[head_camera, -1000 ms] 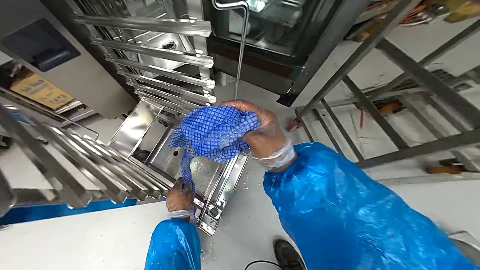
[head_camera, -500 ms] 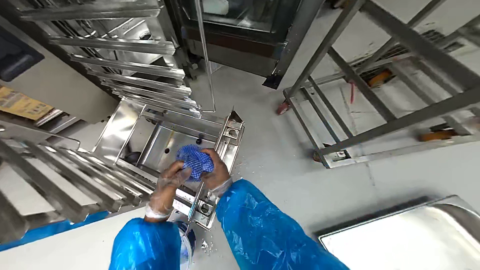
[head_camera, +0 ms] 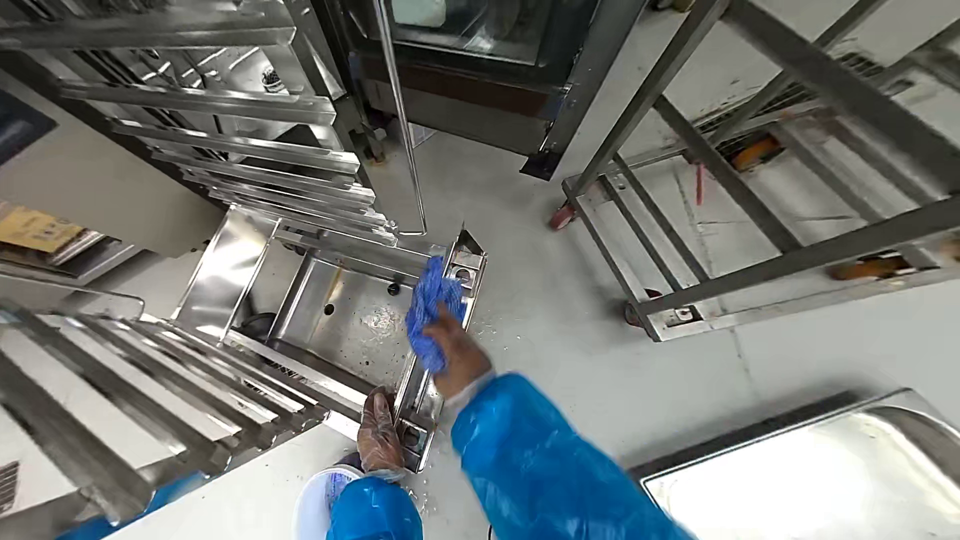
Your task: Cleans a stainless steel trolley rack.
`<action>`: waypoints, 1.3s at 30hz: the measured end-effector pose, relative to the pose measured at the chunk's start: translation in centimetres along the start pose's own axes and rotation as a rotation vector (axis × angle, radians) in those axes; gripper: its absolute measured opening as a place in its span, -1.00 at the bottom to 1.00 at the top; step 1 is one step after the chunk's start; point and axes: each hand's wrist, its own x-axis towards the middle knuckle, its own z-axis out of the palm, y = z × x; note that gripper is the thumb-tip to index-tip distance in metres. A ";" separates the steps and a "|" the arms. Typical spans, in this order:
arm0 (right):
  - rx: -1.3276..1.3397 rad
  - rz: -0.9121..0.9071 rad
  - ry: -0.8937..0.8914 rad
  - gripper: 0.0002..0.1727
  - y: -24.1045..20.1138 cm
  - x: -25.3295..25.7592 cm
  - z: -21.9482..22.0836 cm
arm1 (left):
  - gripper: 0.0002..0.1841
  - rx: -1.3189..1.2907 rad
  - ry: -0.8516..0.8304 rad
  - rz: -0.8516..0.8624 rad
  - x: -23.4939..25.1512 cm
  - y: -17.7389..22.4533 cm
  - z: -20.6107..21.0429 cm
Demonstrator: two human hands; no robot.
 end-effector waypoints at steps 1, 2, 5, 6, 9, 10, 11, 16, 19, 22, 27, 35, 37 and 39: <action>0.004 0.045 -0.055 -0.34 -0.1 -2.1 1.6 | -0.55 0.001 0.034 -0.005 0.1 0.0 0.1; 0.047 0.072 -0.085 -0.35 -0.2 -4.5 3.1 | -0.58 -0.024 0.056 -0.023 0.1 0.1 0.2; 0.303 0.074 0.012 -0.51 -0.6 -10.6 7.0 | -0.64 -0.191 0.090 -0.081 -0.3 0.7 0.2; 0.403 0.078 0.086 -0.57 -0.6 -11.8 7.9 | -0.64 -0.229 0.092 -0.072 -0.5 0.7 0.2; 0.610 0.196 0.302 -0.62 -1.1 -12.8 9.5 | -0.62 -0.111 0.120 0.008 -0.5 0.7 0.2; 0.638 0.263 0.345 -0.61 -1.1 -12.9 9.7 | -0.61 -0.051 0.119 0.021 -0.5 0.8 0.2; 0.655 0.337 0.365 -0.59 -1.0 -12.8 9.7 | -0.59 -0.008 0.111 0.020 -0.5 0.9 0.3; 0.565 0.625 0.146 -0.54 0.0 -10.0 6.4 | -0.56 0.085 0.061 0.093 -0.5 0.5 0.3; 0.433 0.694 0.081 -0.54 1.5 -7.4 4.2 | -0.53 -0.010 0.025 0.099 0.1 -0.3 0.3; 0.436 0.643 -0.020 -0.36 2.7 -6.5 5.1 | -0.53 -0.020 -0.009 0.097 -0.1 -0.9 0.2; 0.821 0.713 -0.167 -0.06 1.0 -4.6 5.2 | -0.55 0.111 -0.028 0.071 -0.4 -0.4 0.3; 0.514 0.679 0.117 -0.50 7.8 7.5 6.2 | -0.53 0.285 -0.015 0.107 -1.1 0.5 0.7; 0.385 0.718 0.013 -0.46 7.1 3.8 8.1 | -0.54 0.293 -0.027 0.090 -1.2 0.6 0.9; 0.265 0.763 -0.197 -0.47 5.0 -0.8 9.8 | -0.53 0.317 -0.055 0.073 -1.3 1.1 0.7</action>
